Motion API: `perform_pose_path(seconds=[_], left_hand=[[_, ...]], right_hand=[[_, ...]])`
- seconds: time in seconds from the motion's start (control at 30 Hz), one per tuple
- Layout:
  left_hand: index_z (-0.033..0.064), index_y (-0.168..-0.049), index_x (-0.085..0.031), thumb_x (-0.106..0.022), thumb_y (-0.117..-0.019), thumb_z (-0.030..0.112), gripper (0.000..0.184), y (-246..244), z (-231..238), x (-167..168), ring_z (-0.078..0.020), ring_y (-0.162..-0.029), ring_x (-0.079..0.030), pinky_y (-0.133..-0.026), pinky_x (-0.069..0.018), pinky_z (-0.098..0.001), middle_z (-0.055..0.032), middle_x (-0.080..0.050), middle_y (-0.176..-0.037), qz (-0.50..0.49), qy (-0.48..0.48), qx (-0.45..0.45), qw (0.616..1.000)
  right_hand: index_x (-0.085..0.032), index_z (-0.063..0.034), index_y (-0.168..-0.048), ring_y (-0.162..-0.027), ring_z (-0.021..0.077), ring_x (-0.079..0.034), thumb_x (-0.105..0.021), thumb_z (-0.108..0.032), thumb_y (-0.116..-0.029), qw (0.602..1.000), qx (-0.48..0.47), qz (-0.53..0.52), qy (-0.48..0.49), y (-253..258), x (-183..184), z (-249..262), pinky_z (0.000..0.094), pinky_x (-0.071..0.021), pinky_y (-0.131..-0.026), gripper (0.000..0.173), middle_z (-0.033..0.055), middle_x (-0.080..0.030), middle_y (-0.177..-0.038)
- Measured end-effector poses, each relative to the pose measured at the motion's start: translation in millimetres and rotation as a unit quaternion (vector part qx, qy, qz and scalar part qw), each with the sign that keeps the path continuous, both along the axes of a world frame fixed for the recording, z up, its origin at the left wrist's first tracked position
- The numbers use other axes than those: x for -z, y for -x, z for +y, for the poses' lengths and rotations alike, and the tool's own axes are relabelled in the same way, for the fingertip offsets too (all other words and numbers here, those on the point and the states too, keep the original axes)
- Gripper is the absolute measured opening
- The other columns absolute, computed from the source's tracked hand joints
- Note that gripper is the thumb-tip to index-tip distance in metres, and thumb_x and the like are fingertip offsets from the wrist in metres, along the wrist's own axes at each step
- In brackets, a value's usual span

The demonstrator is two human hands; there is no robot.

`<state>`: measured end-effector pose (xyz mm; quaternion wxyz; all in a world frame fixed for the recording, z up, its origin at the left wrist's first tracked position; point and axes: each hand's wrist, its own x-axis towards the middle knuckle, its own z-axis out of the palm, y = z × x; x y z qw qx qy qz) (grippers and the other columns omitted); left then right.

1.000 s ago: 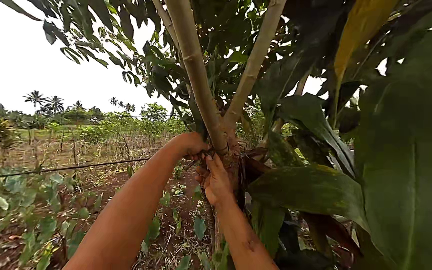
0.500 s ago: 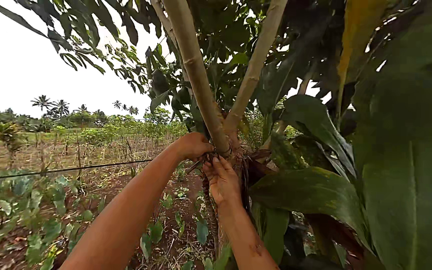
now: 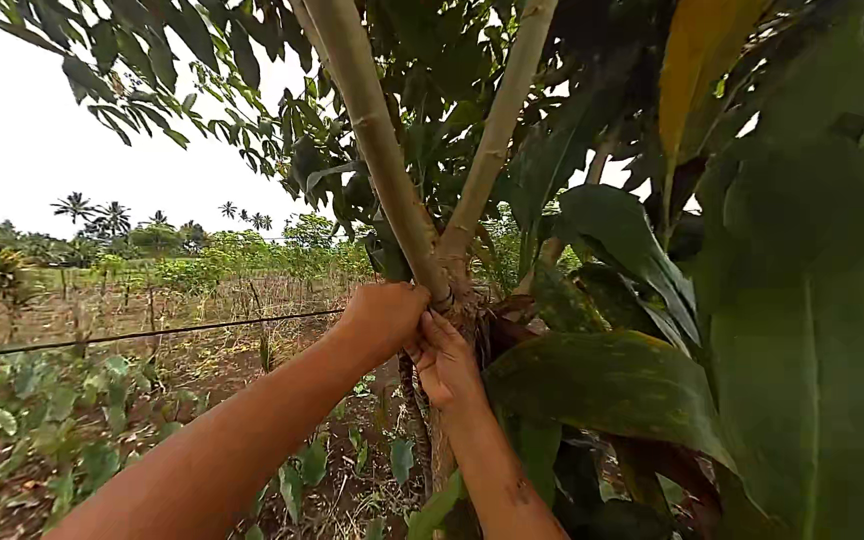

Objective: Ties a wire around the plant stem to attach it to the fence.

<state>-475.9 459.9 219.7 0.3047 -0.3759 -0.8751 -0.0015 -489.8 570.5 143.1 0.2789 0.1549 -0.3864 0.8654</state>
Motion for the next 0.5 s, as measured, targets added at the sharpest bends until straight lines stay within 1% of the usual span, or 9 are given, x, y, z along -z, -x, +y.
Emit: perform_pose_path(seconds=[0.1, 0.17, 0.23, 0.3, 0.33, 0.37, 0.43, 0.47, 0.5], left_hand=[[-0.0003, -0.120, -0.069, -0.050, -0.1011, -0.004, 0.027, 3, -5, 5, -0.0411, -0.112, -0.066, -0.085, -0.0542, -0.0571, -0.0193, -0.066, -0.127, 0.066, 0.028, 0.020, 0.997], [0.0007, -0.121, -0.069, -0.051, -0.1008, -0.003, 0.028, 5, -12, 4, -0.0418, -0.111, -0.065, -0.082, -0.0550, -0.0559, -0.0200, -0.065, -0.127, 0.090, 0.057, 0.037, 0.994], [-0.0006, -0.121, -0.069, -0.052, -0.1011, -0.002, 0.026, 6, -17, 2, -0.0434, -0.110, -0.065, -0.080, -0.0546, -0.0560, -0.0223, -0.066, -0.121, 0.109, 0.081, 0.058, 0.989], [-0.0011, -0.116, -0.070, -0.054, -0.1016, 0.002, 0.022, 11, -14, 0, -0.0428, -0.109, -0.065, -0.078, -0.0548, -0.0553, -0.0216, -0.067, -0.117, 0.147, 0.092, 0.097, 0.980], [0.0003, -0.114, -0.071, -0.054, -0.1019, 0.004, 0.021, 16, -13, 1, -0.0415, -0.109, -0.064, -0.077, -0.0547, -0.0541, -0.0196, -0.066, -0.117, 0.165, 0.085, 0.121, 0.975], [0.0033, -0.115, -0.071, -0.054, -0.1028, 0.006, 0.021, 20, -14, 2, -0.0399, -0.114, -0.063, -0.080, -0.0549, -0.0532, -0.0169, -0.066, -0.122, 0.168, 0.073, 0.133, 0.974], [0.0120, -0.124, -0.071, -0.054, -0.1039, 0.011, 0.026, 22, -17, 7, -0.0358, -0.121, -0.060, -0.085, -0.0555, -0.0501, -0.0107, -0.065, -0.131, 0.149, 0.021, 0.121, 0.981], [0.0166, -0.127, -0.071, -0.055, -0.1041, 0.014, 0.028, 25, -14, 13, -0.0323, -0.124, -0.058, -0.089, -0.0547, -0.0480, -0.0069, -0.065, -0.131, 0.137, -0.022, 0.103, 0.985], [0.0192, -0.123, -0.074, -0.059, -0.1023, 0.017, 0.025, 38, -5, 24, -0.0277, -0.121, -0.060, -0.092, -0.0530, -0.0452, -0.0033, -0.069, -0.126, 0.152, -0.084, 0.093, 0.980]], right_hand=[[-0.056, -0.0011, -0.114, -0.072, 0.0098, -0.066, -0.044, -0.007, -0.1084, 0.999, -0.034, -0.007, -0.030, -2, 1, 4, 0.0236, -0.0569, -0.066, 0.015, 0.0041, -0.066, -0.086], [-0.058, -0.0032, -0.107, -0.069, 0.0087, -0.066, -0.043, -0.008, -0.1085, 0.998, -0.042, 0.002, -0.042, -1, 1, 4, 0.0226, -0.0560, -0.065, 0.016, 0.0028, -0.067, -0.083], [-0.058, -0.0048, -0.101, -0.069, 0.0088, -0.066, -0.043, -0.006, -0.1080, 0.998, -0.032, 0.021, -0.041, 0, 2, 3, 0.0226, -0.0560, -0.064, 0.017, 0.0021, -0.067, -0.081], [-0.057, -0.0064, -0.101, -0.070, 0.0095, -0.066, -0.040, -0.007, -0.1085, 0.998, -0.015, 0.044, -0.038, 2, 6, 8, 0.0236, -0.0567, -0.064, 0.018, 0.0019, -0.067, -0.082], [-0.057, -0.0079, -0.103, -0.069, 0.0095, -0.066, -0.039, -0.010, -0.1091, 0.998, -0.002, 0.051, -0.045, 4, 8, 11, 0.0243, -0.0569, -0.063, 0.019, 0.0014, -0.067, -0.082], [-0.056, -0.0100, -0.104, -0.069, 0.0093, -0.066, -0.038, -0.014, -0.1100, 0.997, 0.010, 0.048, -0.055, 6, 10, 13, 0.0251, -0.0568, -0.062, 0.020, 0.0002, -0.067, -0.082], [-0.057, -0.0161, -0.105, -0.071, 0.0085, -0.066, -0.035, -0.026, -0.1114, 0.997, 0.009, 0.017, -0.076, 12, 11, 17, 0.0273, -0.0577, -0.062, 0.024, -0.0034, -0.066, -0.084], [-0.059, -0.0173, -0.104, -0.073, 0.0082, -0.068, -0.035, -0.030, -0.1112, 0.996, -0.007, 0.005, -0.093, 18, 14, 22, 0.0283, -0.0591, -0.063, 0.028, -0.0042, -0.069, -0.086], [-0.060, -0.0142, -0.111, -0.083, 0.0099, -0.071, -0.034, -0.032, -0.1107, 0.991, -0.042, 0.012, -0.125, 25, 19, 25, 0.0311, -0.0605, -0.070, 0.032, -0.0012, -0.071, -0.094]])
